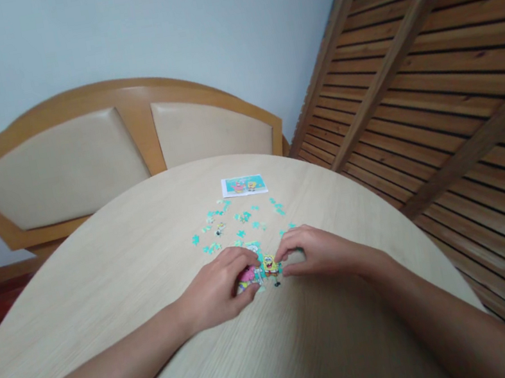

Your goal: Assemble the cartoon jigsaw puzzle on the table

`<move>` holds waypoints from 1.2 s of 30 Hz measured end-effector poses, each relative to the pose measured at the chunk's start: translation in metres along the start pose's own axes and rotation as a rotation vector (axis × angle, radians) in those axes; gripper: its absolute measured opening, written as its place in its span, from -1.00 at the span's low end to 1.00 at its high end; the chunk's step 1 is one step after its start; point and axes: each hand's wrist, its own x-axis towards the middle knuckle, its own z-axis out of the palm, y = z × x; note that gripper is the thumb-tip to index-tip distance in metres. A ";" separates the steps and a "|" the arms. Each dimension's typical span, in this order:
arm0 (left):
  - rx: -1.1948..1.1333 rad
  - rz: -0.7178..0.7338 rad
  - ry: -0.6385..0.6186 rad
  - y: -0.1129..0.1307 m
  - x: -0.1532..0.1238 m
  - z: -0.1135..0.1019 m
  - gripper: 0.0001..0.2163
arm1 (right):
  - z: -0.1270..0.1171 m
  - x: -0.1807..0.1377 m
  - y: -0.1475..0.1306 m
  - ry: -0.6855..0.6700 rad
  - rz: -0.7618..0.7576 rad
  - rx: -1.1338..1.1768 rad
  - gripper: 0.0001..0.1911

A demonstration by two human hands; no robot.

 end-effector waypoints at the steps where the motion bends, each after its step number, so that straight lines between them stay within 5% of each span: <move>1: 0.004 0.003 0.000 0.000 0.000 0.000 -0.75 | 0.000 0.000 0.000 -0.005 -0.009 -0.007 -0.84; 12: -0.020 -0.005 0.066 -0.002 0.001 0.003 -0.82 | 0.000 0.000 -0.001 -0.028 -0.057 -0.121 -0.88; 21: 0.254 -0.253 0.254 -0.041 0.004 -0.009 -0.74 | 0.000 -0.001 0.000 -0.023 -0.043 -0.092 -0.86; 36: 0.375 -0.345 0.246 -0.049 0.004 -0.018 -0.78 | -0.002 0.000 -0.002 -0.015 -0.048 -0.086 -0.87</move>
